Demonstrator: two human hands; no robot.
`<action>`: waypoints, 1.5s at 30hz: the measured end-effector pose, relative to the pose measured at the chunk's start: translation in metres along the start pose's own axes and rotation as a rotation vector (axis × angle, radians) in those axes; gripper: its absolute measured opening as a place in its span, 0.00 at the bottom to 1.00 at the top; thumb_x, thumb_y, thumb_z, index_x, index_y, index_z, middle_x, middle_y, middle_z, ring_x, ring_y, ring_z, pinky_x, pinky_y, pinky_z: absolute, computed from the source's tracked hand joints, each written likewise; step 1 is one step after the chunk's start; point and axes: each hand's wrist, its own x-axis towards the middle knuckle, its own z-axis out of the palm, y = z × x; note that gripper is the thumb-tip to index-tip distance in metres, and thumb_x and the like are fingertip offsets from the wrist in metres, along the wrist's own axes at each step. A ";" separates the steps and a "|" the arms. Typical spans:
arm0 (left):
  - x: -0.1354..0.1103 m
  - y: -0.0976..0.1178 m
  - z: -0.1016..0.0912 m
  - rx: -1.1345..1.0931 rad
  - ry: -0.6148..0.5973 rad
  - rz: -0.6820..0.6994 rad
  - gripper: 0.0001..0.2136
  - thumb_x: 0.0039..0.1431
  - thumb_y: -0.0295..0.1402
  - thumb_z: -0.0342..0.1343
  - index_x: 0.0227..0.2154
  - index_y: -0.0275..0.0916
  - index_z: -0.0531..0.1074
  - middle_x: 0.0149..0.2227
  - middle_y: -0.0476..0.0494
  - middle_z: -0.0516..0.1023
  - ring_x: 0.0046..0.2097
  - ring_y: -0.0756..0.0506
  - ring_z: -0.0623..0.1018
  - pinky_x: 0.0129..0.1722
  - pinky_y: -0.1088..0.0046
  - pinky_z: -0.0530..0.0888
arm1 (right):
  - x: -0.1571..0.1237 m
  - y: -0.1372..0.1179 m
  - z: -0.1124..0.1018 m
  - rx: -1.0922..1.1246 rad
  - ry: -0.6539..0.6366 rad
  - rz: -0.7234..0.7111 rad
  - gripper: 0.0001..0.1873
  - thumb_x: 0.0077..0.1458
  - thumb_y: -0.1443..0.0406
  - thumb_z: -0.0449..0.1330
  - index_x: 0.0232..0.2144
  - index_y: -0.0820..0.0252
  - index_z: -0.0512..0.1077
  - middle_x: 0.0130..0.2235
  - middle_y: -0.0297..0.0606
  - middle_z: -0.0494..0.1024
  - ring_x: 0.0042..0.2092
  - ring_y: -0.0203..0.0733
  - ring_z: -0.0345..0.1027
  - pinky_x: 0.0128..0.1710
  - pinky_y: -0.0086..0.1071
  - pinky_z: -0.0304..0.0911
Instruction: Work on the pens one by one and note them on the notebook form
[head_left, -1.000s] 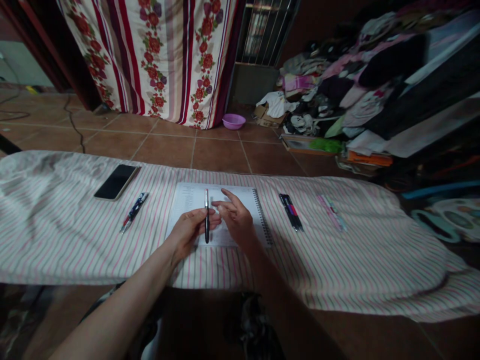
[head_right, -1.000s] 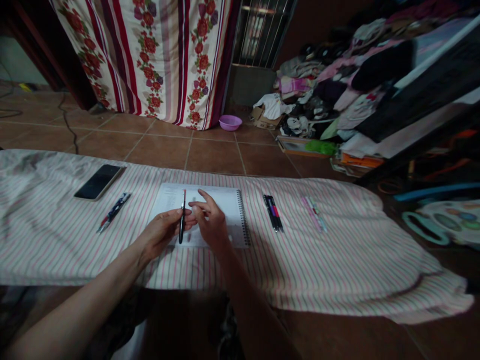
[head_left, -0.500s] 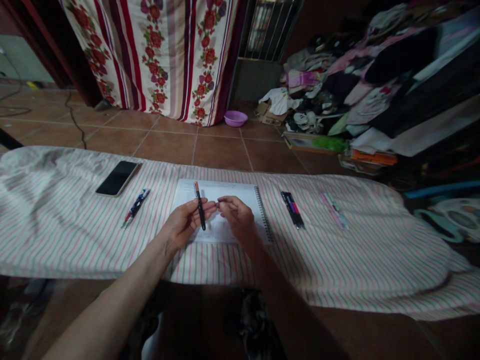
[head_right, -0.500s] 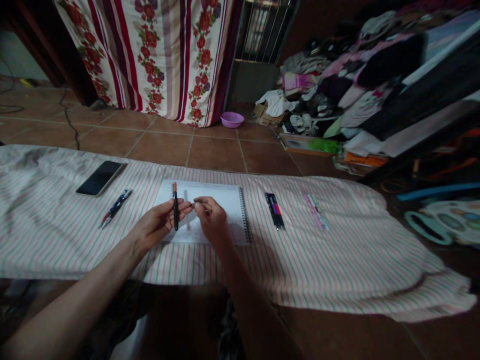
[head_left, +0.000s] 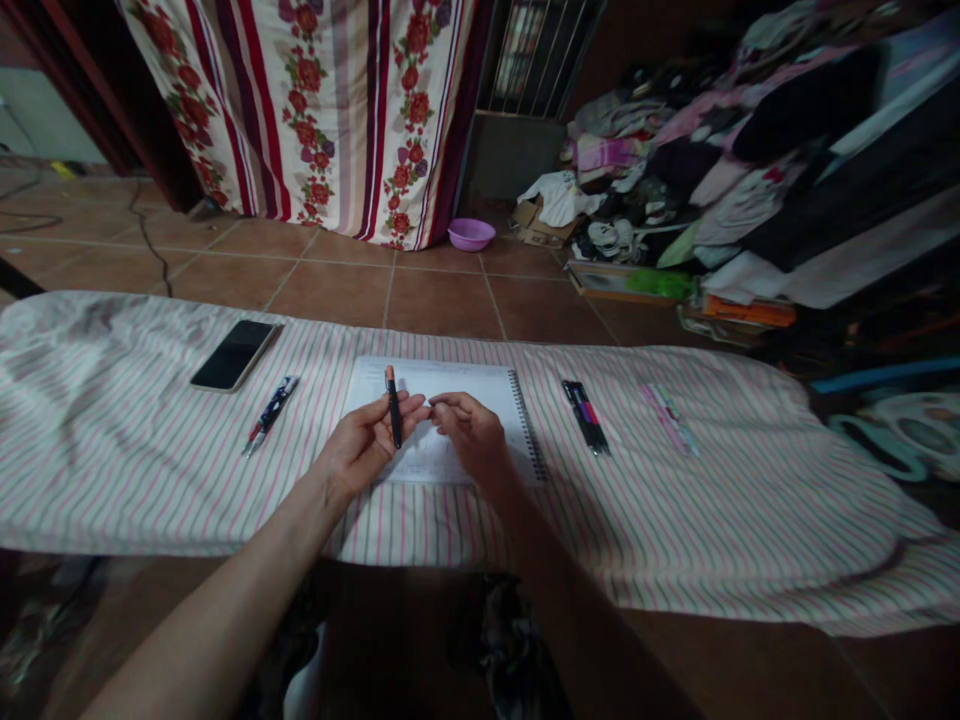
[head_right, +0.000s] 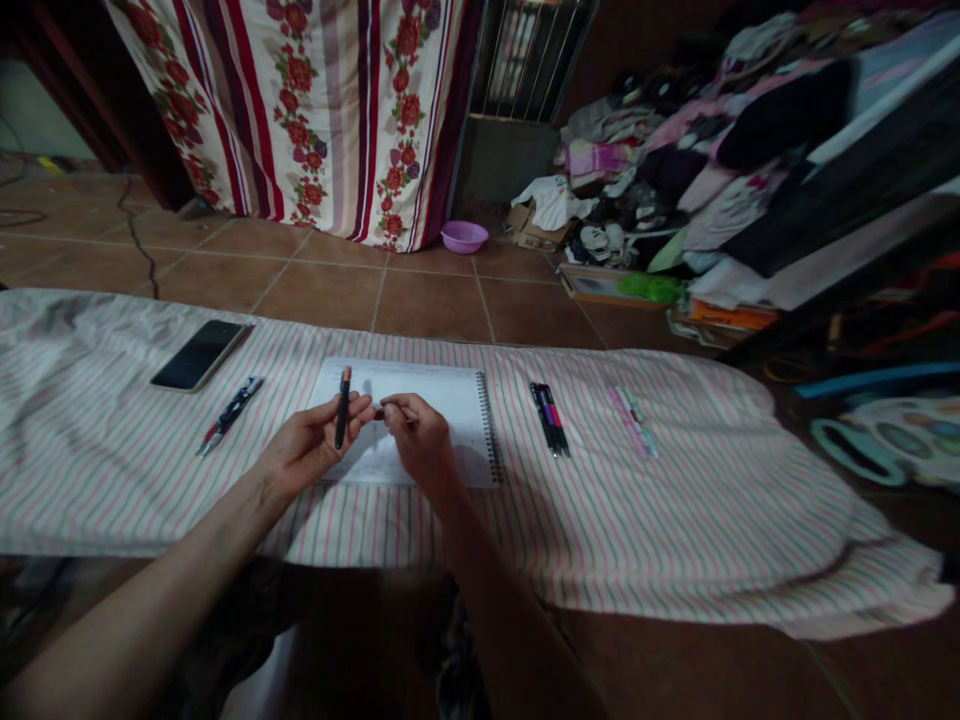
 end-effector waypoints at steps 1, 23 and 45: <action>-0.001 0.001 0.001 -0.004 0.002 0.000 0.10 0.61 0.23 0.42 0.37 0.29 0.68 0.31 0.38 0.78 0.30 0.48 0.80 0.28 0.79 0.76 | 0.000 0.000 0.000 -0.001 -0.002 -0.004 0.08 0.50 0.60 0.55 0.31 0.57 0.70 0.29 0.37 0.78 0.32 0.40 0.72 0.32 0.32 0.64; -0.002 0.002 -0.001 0.000 -0.038 0.023 0.12 0.61 0.23 0.41 0.32 0.30 0.70 0.25 0.42 0.75 0.27 0.50 0.77 0.30 0.79 0.75 | 0.000 -0.001 0.004 0.033 -0.023 -0.005 0.10 0.52 0.58 0.54 0.31 0.58 0.70 0.30 0.39 0.79 0.32 0.40 0.72 0.33 0.33 0.65; 0.012 -0.029 -0.023 1.403 -0.108 0.766 0.10 0.56 0.35 0.49 0.36 0.36 0.72 0.26 0.48 0.70 0.30 0.49 0.71 0.31 0.71 0.67 | 0.005 0.001 -0.006 0.066 0.135 0.043 0.16 0.45 0.56 0.60 0.33 0.62 0.74 0.27 0.34 0.76 0.21 0.30 0.60 0.19 0.25 0.55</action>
